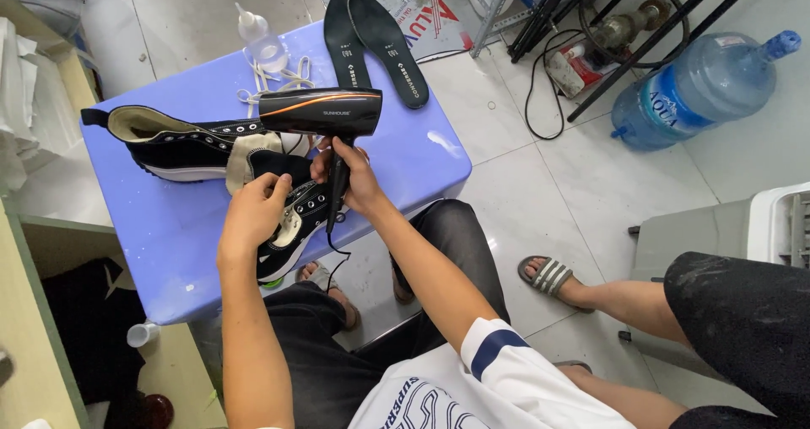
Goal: The person uses a hairdryer to dry a black high-top sneaker placed on a blue table. They hold the shoe with one hand and direct the airflow from the hairdryer onto the shoe's exterior and interior, rotating the shoe to cover different areas.
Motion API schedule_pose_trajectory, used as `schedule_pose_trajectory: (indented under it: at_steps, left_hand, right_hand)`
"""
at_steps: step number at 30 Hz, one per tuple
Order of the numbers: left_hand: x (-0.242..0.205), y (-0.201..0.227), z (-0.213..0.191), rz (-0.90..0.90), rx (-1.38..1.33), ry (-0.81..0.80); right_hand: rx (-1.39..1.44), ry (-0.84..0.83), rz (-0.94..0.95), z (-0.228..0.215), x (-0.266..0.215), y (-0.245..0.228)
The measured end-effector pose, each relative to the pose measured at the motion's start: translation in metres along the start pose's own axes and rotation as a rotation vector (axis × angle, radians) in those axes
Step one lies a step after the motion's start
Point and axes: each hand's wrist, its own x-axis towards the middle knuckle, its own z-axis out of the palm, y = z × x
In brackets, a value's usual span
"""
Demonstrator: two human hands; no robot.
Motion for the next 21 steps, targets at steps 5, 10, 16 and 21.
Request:
schedule_pose_trajectory:
  at_steps: [5,10,16,21]
  left_hand:
    - [0.004,-0.006,0.002,0.008,-0.001,-0.001]
    - [0.004,-0.006,0.003,0.010,-0.001,0.002]
    - [0.005,-0.003,0.003,-0.012,0.004,0.012]
    - [-0.026,-0.026,-0.005,0.282,-0.002,0.658]
  right_hand:
    - [-0.014,0.000,-0.016,0.003,-0.002,-0.002]
    - [-0.032,-0.010,-0.015,0.002,-0.002,-0.003]
    - [-0.018,-0.033,0.029,-0.009,-0.001,-0.001]
    - [-0.171,-0.042,0.416,0.021,-0.024,-0.057]
